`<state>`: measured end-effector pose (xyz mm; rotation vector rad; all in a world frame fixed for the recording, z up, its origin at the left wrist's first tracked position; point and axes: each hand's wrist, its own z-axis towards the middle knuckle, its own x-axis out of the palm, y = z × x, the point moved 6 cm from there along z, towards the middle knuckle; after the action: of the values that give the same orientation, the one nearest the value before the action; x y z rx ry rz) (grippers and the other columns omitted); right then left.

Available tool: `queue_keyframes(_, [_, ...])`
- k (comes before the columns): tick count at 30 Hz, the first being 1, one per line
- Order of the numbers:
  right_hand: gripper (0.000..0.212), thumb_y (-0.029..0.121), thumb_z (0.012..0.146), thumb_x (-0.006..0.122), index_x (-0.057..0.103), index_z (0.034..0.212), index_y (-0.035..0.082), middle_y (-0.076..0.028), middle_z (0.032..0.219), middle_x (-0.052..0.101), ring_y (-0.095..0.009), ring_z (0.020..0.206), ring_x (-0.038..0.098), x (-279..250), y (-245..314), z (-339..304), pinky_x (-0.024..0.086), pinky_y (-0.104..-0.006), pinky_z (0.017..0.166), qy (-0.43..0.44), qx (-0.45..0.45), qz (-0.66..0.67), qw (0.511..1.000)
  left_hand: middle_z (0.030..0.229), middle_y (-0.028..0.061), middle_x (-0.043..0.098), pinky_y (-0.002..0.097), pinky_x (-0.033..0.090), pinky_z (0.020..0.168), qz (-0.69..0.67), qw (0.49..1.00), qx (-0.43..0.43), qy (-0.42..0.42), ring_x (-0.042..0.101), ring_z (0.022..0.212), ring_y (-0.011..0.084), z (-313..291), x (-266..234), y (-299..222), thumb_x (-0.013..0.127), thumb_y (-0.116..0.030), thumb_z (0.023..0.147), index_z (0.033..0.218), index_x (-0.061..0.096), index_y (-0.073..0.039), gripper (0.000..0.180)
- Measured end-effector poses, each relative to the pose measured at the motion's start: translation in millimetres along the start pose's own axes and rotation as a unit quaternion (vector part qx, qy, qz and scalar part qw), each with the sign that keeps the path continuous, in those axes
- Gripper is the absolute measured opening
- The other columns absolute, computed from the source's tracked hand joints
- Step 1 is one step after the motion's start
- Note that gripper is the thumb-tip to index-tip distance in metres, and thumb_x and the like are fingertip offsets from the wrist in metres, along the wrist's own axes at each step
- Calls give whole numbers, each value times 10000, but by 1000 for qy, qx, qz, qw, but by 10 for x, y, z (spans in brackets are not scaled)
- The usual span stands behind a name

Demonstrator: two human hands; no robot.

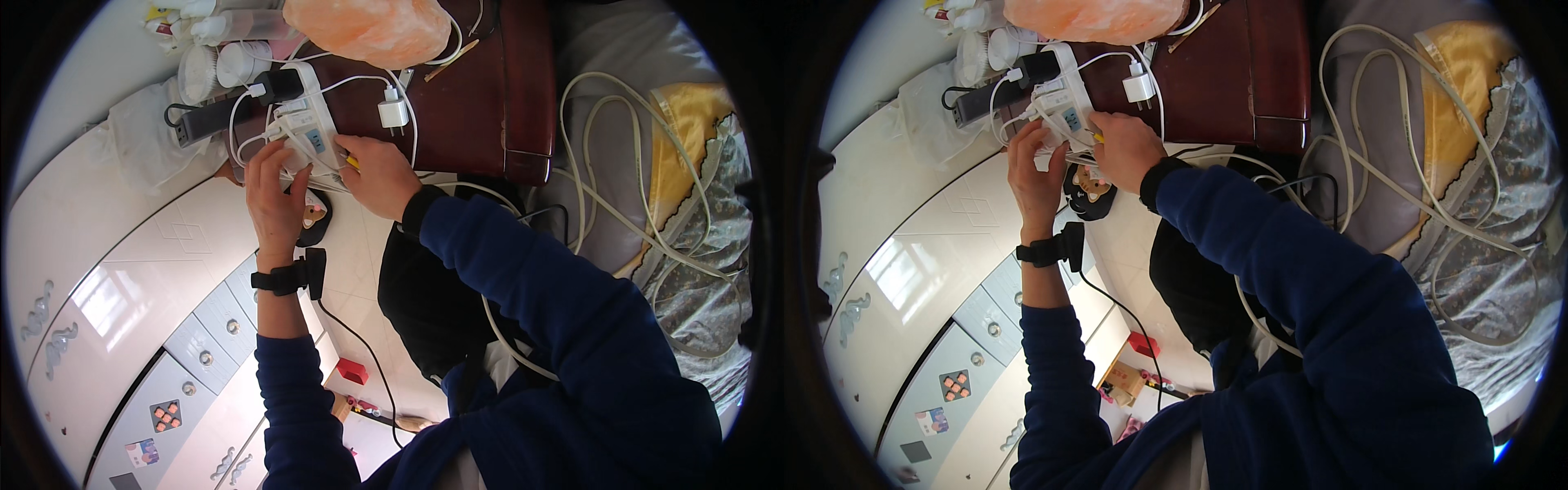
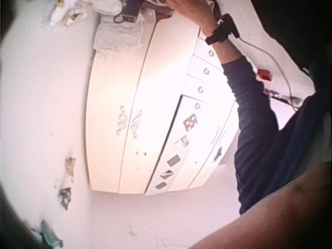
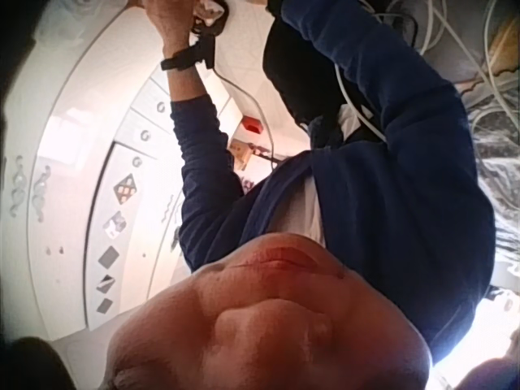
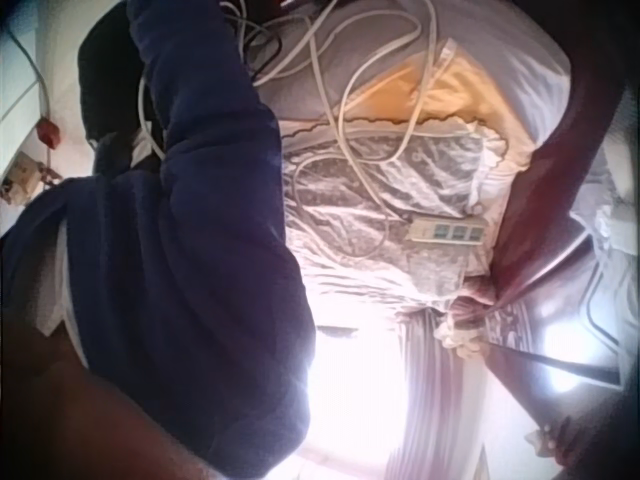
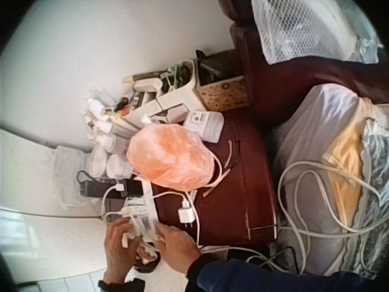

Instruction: The person uses a yellow screwdriver to open a white electrical plug, adjusts internal wires, and tests the connection by plugging it into a wall socket and a power strip. The person then returns to the bed to continue adjusting the plug's internal components.

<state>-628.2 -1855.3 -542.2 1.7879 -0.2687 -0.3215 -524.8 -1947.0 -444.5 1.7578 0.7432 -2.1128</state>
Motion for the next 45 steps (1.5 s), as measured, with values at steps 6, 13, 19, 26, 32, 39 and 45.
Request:
queue_keyframes(6, [427, 97, 874, 632, 589, 1278, -35, -267, 1107, 666, -407, 959, 664, -7, 8, 9, 537, -422, 870, 6, 5, -2, 1000, 1193, 114, 638, 400, 505, 885, -1, 1000, 19, -4, 601, 1056, 325, 12, -39, -7, 804, -4, 728, 1099, 622, -57, 416])
queue_keyframes(13, [413, 101, 876, 636, 598, 1262, -39, -271, 1106, 666, -408, 961, 667, -5, 6, 6, 539, -419, 868, 0, 4, 5, 1000, 1197, 126, 632, 398, 542, 842, -5, 1000, 11, -6, 640, 1044, 346, 18, -20, -44, 798, -19, 755, 1106, 617, -50, 395])
queue_keyframes(19, [396, 95, 876, 629, 605, 1247, -41, -273, 1100, 668, -411, 951, 668, -9, -3, 14, 540, -418, 862, 2, 10, 15, 1000, 1215, 128, 626, 391, 551, 841, 19, 999, 31, 2, 647, 1048, 342, 4, -19, -32, 786, -12, 768, 1123, 612, -52, 397])
queue_keyframes(26, [394, 93, 875, 629, 604, 1246, -38, -272, 1104, 664, -411, 973, 658, 5, -29, 14, 534, -420, 870, 8, 20, 34, 999, 1163, 112, 649, 378, 548, 832, 58, 994, 88, -30, 652, 1013, 315, -36, -3, -46, 784, 9, 761, 1122, 634, -49, 395])
queue_keyframes(32, [402, 94, 866, 636, 604, 1244, -39, -271, 1092, 665, -416, 970, 655, 4, -23, 1, 530, -425, 870, 2, 6, 26, 1000, 1177, 119, 633, 381, 533, 847, 21, 999, 43, -22, 634, 1028, 311, -31, 4, 12, 792, 1, 756, 1094, 654, -51, 369])
queue_keyframes(39, [405, 99, 864, 629, 595, 1243, -42, -274, 1069, 665, -422, 951, 657, -21, -17, 10, 529, -436, 861, 6, 0, 44, 999, 1223, 141, 617, 403, 543, 883, -62, 997, -38, -2, 623, 1118, 306, -40, 10, 66, 797, -6, 763, 1115, 642, -37, 386])
queue_keyframes(45, [395, 98, 865, 629, 596, 1231, -48, -279, 1066, 662, -422, 944, 658, -13, -16, 14, 531, -435, 859, 8, 0, 39, 999, 1245, 159, 635, 352, 585, 839, -123, 989, -85, -2, 669, 1062, 289, -45, 37, 192, 777, -8, 802, 1156, 650, -33, 376])
